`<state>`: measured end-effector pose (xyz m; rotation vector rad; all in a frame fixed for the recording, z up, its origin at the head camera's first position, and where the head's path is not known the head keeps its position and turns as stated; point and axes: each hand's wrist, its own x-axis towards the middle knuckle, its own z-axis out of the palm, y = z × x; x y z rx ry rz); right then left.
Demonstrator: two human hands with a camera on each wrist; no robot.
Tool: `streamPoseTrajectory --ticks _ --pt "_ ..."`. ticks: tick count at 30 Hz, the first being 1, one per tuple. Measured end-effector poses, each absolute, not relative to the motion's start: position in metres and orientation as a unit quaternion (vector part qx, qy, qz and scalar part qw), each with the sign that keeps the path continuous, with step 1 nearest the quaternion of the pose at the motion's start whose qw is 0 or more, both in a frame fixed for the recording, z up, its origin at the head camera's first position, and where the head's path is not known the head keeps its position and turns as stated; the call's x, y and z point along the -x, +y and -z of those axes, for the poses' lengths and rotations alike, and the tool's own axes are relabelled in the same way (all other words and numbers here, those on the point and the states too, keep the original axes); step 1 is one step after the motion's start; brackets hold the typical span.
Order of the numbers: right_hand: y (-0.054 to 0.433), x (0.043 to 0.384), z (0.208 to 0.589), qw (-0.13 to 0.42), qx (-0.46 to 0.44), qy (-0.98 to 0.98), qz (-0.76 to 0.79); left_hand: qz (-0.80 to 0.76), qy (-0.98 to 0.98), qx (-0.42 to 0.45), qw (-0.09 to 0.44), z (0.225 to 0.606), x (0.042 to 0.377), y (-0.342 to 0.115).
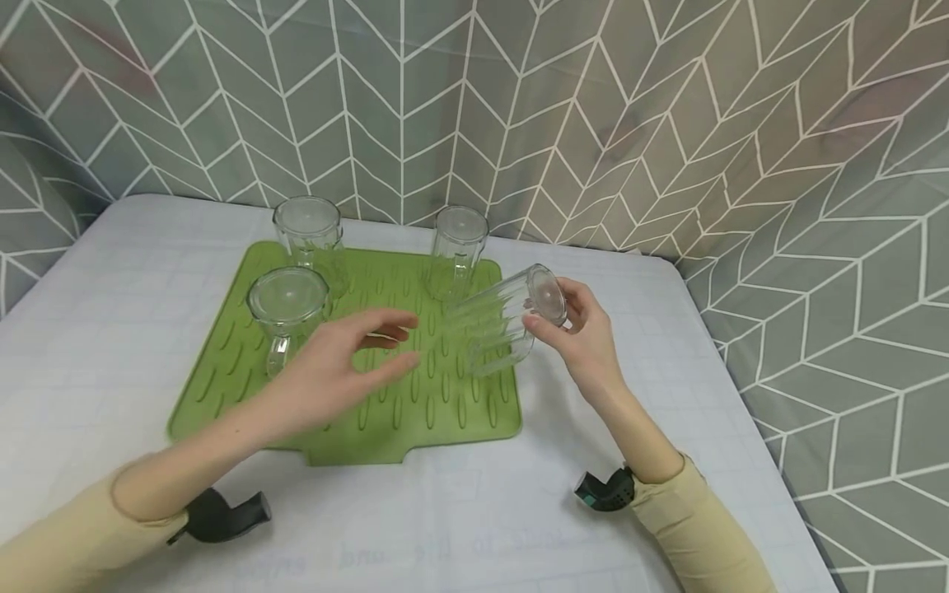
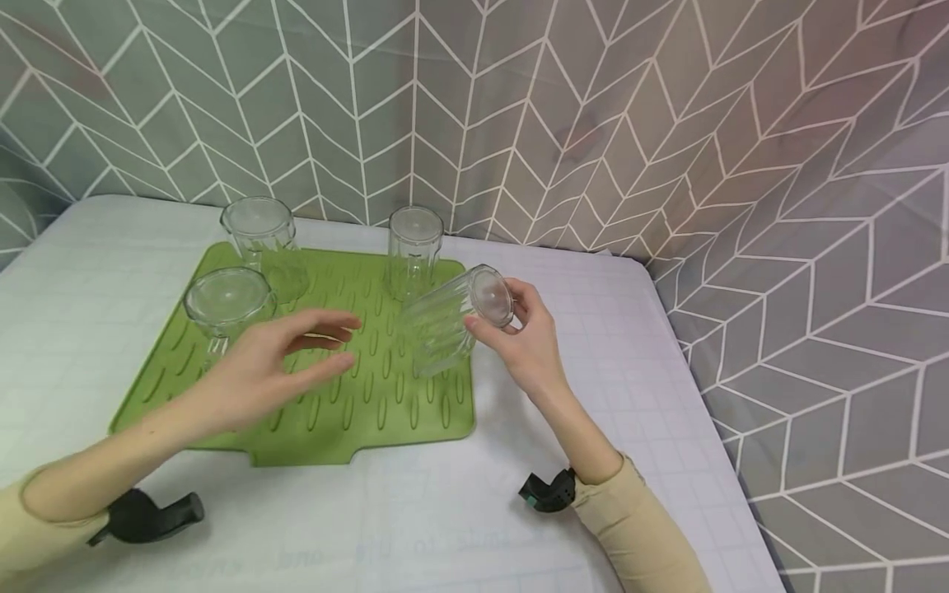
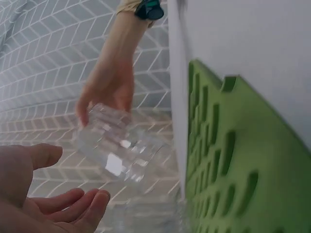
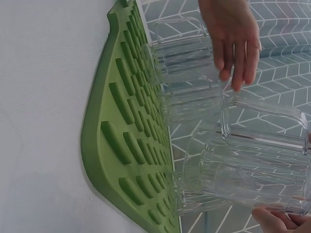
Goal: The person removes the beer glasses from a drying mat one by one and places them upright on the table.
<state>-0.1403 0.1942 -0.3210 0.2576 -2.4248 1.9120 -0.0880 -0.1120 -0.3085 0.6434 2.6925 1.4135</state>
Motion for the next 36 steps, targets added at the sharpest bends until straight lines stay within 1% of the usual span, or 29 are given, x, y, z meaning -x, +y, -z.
streamPoseTrajectory --ticks 4,8,11,13,17,21,24,27,30,36 --pt "0.197 0.140 0.320 0.029 -0.088 -0.776 -0.624 -0.476 0.852 -0.210 0.061 0.325 0.103 -0.086" --pt "0.200 0.142 0.319 0.045 -0.089 -0.770 -0.631 -0.504 0.838 -0.193 0.079 0.335 0.115 -0.069" --pt "0.202 0.143 0.317 0.057 -0.088 -0.768 -0.632 -0.520 0.832 -0.172 0.086 0.340 0.123 -0.063" --pt "0.203 0.143 0.316 0.064 -0.088 -0.766 -0.634 -0.519 0.833 -0.164 0.099 0.344 0.127 -0.059" --pt "0.203 0.142 0.315 0.075 -0.092 -0.755 -0.645 -0.524 0.819 -0.169 0.161 0.354 0.133 -0.050" --pt "0.202 0.140 0.316 0.077 -0.099 -0.738 -0.663 -0.586 0.760 -0.156 0.232 0.362 0.136 -0.043" --pt "0.200 0.139 0.318 0.072 -0.103 -0.732 -0.670 -0.652 0.699 -0.142 0.258 0.365 0.138 -0.042" --pt "0.198 0.139 0.319 0.061 -0.104 -0.728 -0.675 -0.698 0.651 -0.133 0.267 0.366 0.141 -0.043" --pt "0.197 0.139 0.320 0.052 -0.107 -0.726 -0.677 -0.722 0.630 -0.120 0.260 0.367 0.142 -0.045" --pt "0.197 0.139 0.319 0.034 -0.119 -0.717 -0.686 -0.767 0.603 -0.065 0.210 0.366 0.144 -0.047"
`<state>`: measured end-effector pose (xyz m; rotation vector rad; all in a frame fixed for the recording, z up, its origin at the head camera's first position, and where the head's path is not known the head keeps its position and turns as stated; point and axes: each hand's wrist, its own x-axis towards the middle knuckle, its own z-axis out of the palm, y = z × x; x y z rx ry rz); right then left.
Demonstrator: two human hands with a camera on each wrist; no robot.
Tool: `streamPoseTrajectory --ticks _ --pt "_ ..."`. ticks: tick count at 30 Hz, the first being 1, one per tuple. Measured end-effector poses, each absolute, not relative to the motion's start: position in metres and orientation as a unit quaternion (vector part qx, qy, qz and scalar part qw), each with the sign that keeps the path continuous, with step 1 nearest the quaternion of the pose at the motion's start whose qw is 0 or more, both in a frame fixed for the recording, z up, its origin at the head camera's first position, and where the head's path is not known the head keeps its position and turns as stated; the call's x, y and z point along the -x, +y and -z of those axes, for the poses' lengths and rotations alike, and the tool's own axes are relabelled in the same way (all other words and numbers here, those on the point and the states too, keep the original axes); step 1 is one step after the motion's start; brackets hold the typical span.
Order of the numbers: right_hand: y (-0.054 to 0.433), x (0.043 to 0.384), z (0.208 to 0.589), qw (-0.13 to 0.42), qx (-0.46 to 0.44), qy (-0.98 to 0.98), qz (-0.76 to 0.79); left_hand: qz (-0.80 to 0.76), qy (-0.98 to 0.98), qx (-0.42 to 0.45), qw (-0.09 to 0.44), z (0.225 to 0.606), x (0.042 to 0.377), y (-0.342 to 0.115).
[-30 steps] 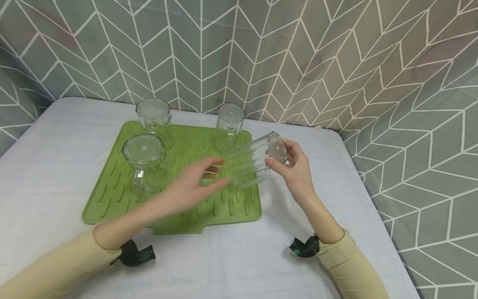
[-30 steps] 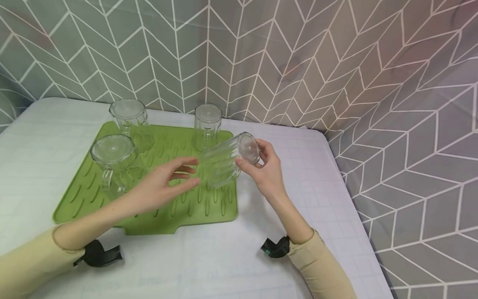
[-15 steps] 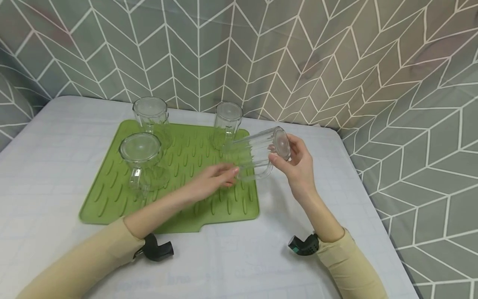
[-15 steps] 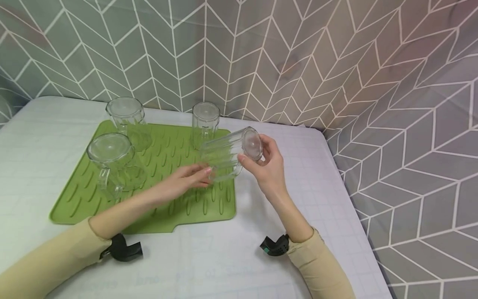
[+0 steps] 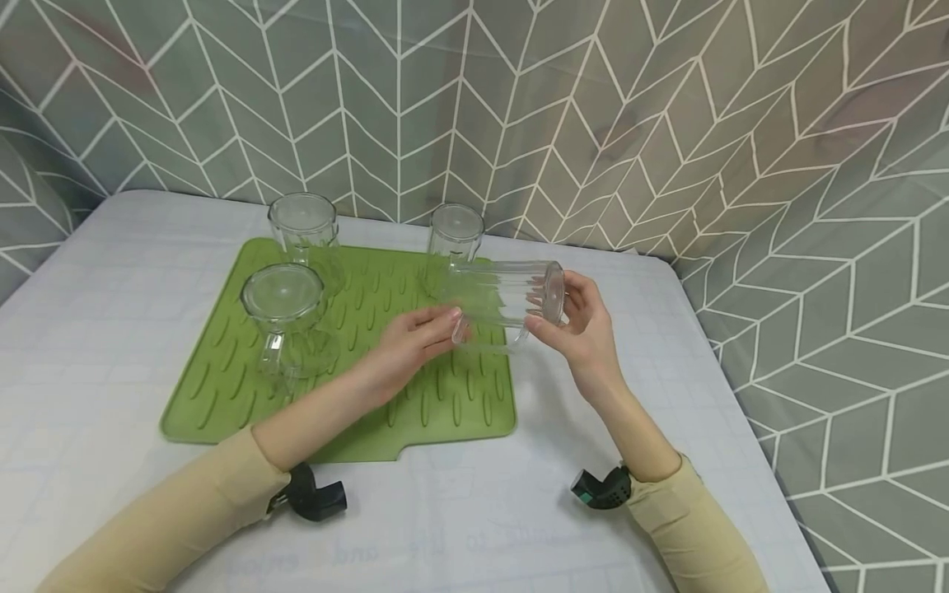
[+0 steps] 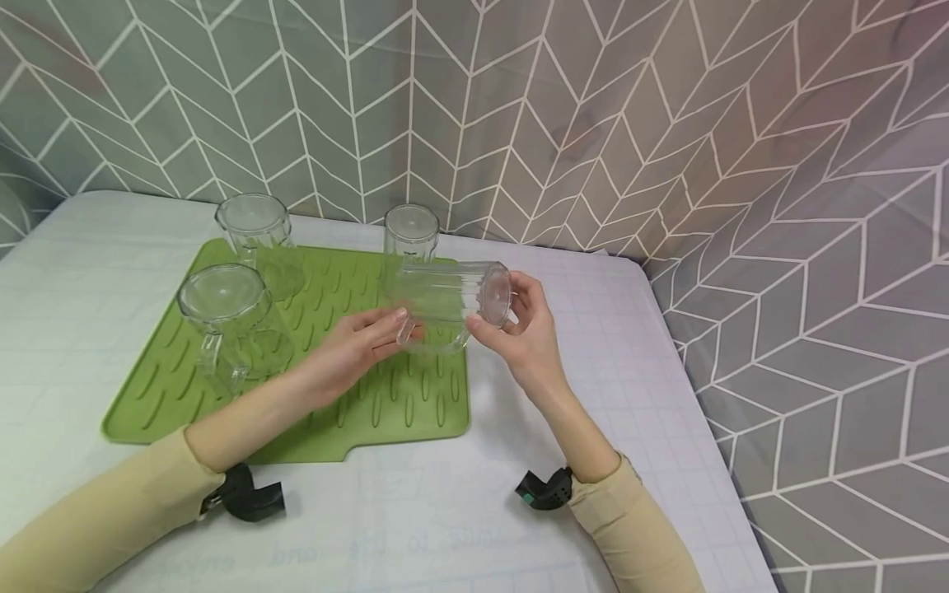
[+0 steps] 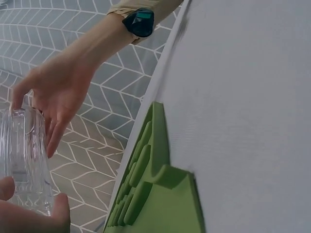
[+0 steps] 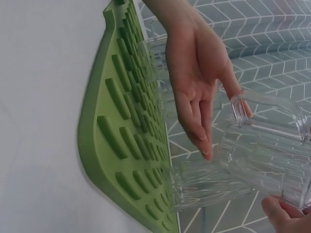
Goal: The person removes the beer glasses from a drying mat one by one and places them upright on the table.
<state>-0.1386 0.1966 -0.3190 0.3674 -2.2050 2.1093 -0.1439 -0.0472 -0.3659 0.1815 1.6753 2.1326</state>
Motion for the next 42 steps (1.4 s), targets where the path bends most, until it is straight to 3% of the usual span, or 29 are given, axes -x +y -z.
streamPoseTrajectory --ticks 20,30,42 --pt "0.226 0.148 0.309 -0.057 -0.200 -0.803 -0.559 -0.804 0.573 -0.035 0.154 0.351 0.136 -0.047" --pt "0.225 0.153 0.321 -0.114 -0.209 -0.780 -0.578 -0.808 0.576 -0.081 0.094 0.345 0.131 -0.043" --pt "0.209 0.150 0.334 -0.129 -0.228 -0.753 -0.603 -0.783 0.602 -0.144 0.054 0.346 0.131 -0.042"
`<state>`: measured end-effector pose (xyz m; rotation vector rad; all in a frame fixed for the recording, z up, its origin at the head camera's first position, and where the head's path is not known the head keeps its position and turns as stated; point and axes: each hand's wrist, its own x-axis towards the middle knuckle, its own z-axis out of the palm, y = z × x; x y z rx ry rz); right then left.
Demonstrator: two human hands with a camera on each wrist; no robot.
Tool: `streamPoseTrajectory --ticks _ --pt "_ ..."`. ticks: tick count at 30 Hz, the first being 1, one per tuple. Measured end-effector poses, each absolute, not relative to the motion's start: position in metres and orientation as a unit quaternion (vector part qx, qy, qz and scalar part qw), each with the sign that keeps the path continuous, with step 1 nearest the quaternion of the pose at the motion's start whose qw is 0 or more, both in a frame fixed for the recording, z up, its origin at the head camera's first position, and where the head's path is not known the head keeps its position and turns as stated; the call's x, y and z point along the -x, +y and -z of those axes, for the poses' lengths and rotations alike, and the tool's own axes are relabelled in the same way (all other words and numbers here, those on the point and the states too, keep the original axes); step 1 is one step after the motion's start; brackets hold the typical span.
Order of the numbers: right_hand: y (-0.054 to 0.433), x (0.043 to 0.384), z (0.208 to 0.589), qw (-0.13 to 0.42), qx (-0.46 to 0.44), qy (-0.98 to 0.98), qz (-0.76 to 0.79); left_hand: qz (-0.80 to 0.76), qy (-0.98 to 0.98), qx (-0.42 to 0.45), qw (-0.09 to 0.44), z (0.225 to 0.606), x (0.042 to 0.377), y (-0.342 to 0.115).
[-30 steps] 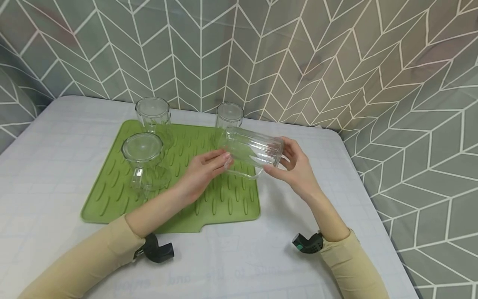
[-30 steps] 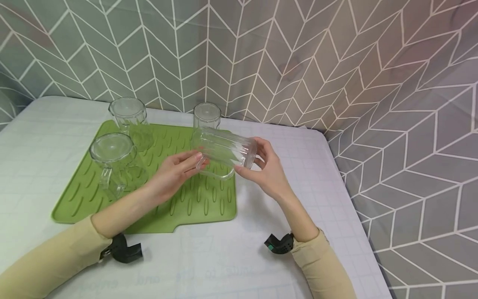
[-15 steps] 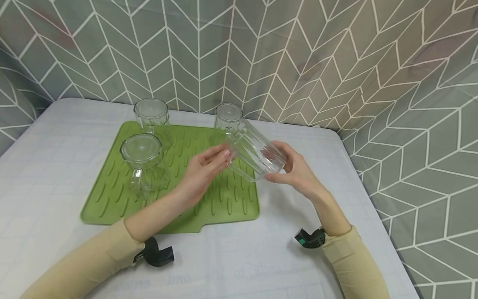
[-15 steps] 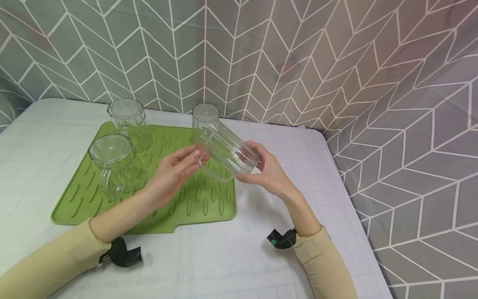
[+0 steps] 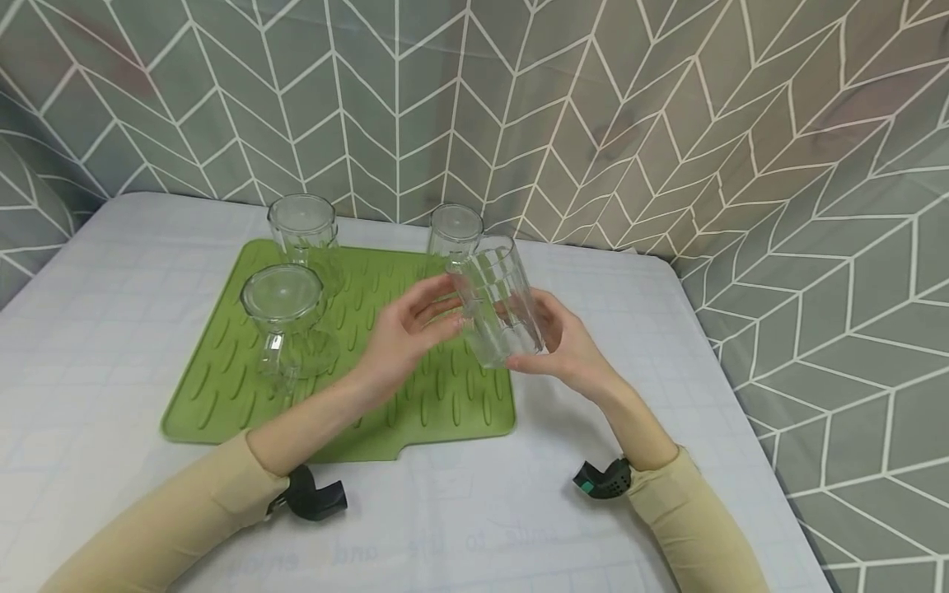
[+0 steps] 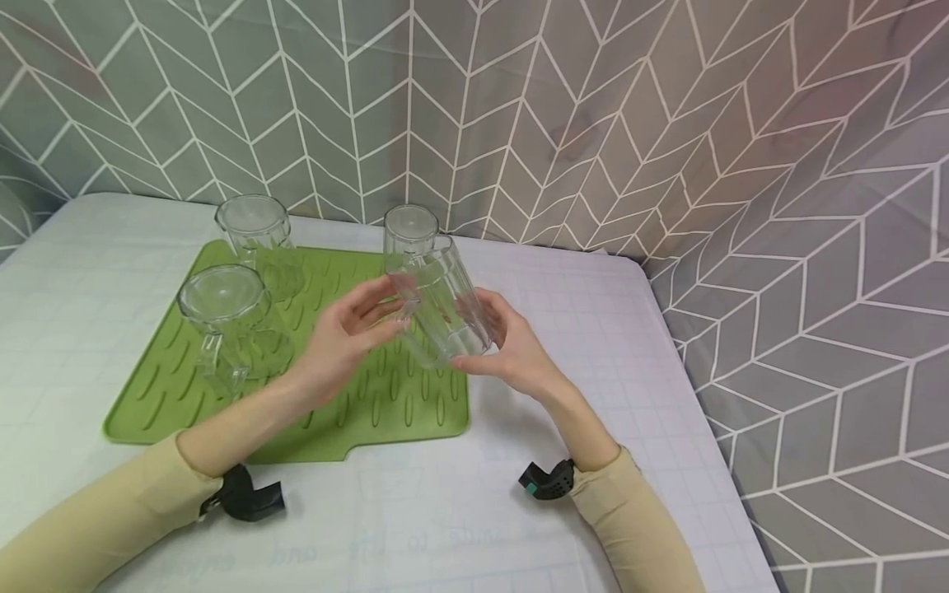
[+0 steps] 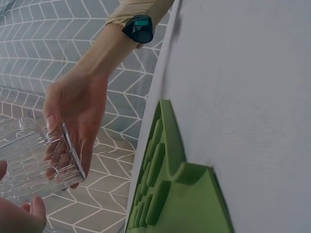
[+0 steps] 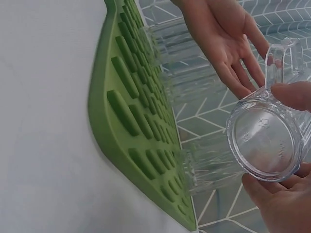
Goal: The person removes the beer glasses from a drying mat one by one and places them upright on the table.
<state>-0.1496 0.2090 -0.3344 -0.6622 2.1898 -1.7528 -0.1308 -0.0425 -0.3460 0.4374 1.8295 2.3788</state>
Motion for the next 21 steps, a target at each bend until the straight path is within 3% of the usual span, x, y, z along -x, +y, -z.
streamPoseTrajectory --ticks 21 --pt "0.190 0.144 0.349 0.161 0.285 0.740 0.587 -0.706 0.681 -0.195 -0.001 0.349 0.129 -0.041"
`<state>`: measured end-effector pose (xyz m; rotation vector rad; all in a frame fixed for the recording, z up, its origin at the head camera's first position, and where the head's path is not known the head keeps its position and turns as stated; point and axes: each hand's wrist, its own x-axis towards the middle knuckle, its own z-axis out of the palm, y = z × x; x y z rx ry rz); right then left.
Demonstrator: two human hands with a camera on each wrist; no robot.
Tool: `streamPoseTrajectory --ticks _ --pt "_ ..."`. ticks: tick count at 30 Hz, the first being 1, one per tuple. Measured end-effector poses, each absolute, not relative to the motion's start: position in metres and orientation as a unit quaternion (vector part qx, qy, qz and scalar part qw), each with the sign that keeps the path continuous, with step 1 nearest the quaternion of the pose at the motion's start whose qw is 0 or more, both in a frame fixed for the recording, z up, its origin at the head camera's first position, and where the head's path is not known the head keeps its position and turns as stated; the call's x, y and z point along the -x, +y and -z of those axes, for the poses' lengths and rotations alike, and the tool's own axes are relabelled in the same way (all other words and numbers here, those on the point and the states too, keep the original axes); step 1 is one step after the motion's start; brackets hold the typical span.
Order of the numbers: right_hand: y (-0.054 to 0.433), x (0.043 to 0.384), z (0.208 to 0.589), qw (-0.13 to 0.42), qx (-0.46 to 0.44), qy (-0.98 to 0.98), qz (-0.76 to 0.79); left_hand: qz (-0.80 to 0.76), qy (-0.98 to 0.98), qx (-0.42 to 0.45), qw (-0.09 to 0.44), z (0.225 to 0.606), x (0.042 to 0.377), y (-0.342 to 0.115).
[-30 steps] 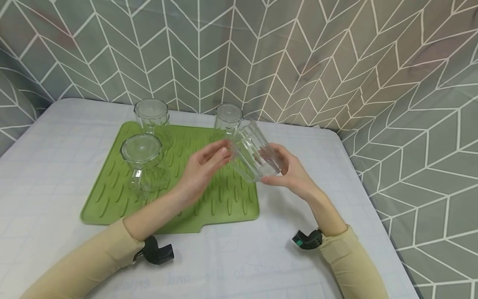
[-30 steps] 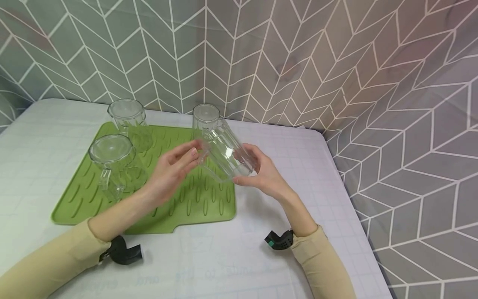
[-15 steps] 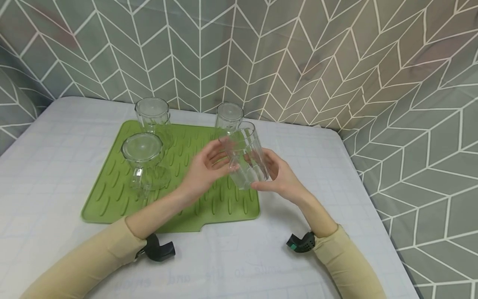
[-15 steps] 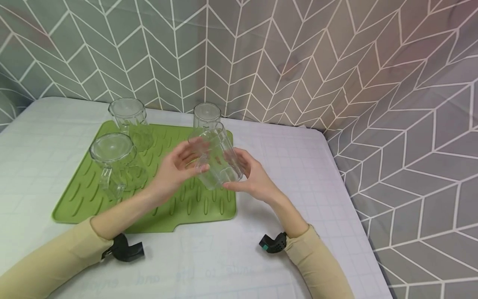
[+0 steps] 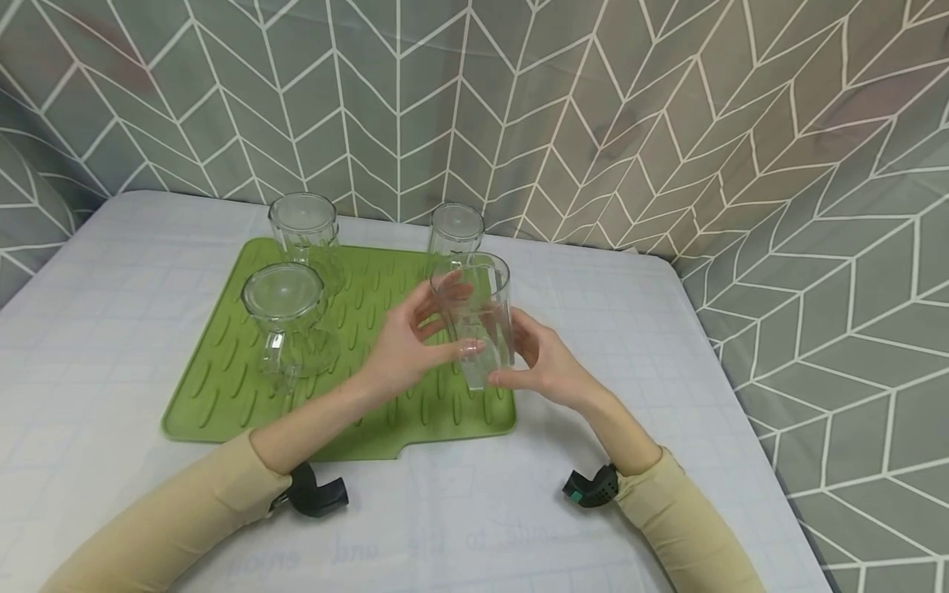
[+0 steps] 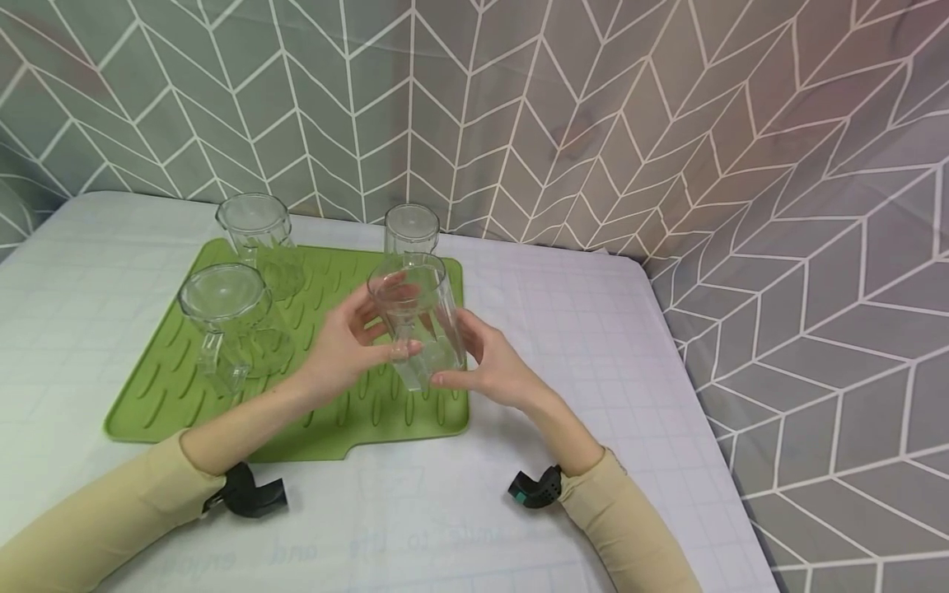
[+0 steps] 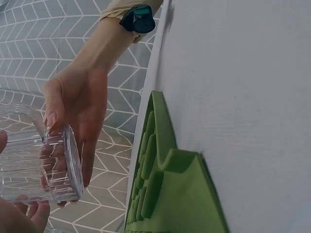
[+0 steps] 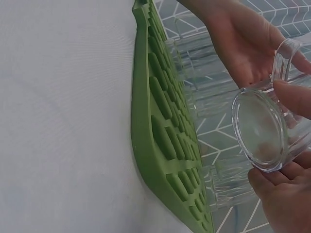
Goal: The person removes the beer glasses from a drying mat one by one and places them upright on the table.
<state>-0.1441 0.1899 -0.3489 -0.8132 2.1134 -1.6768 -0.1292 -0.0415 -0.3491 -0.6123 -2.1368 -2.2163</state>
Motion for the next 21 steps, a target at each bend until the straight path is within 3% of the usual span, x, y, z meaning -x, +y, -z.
streamPoseTrajectory --ticks 6,14,21 --pt "0.189 0.143 0.346 0.124 0.310 0.743 0.579 0.682 -0.708 0.176 0.045 0.348 0.128 -0.042" --pt "0.187 0.133 0.336 0.002 0.302 0.705 0.642 0.670 -0.723 0.153 0.072 0.348 0.129 -0.042" --pt "0.176 0.120 0.331 0.032 0.319 0.703 0.635 0.655 -0.738 0.136 0.087 0.352 0.129 -0.042"
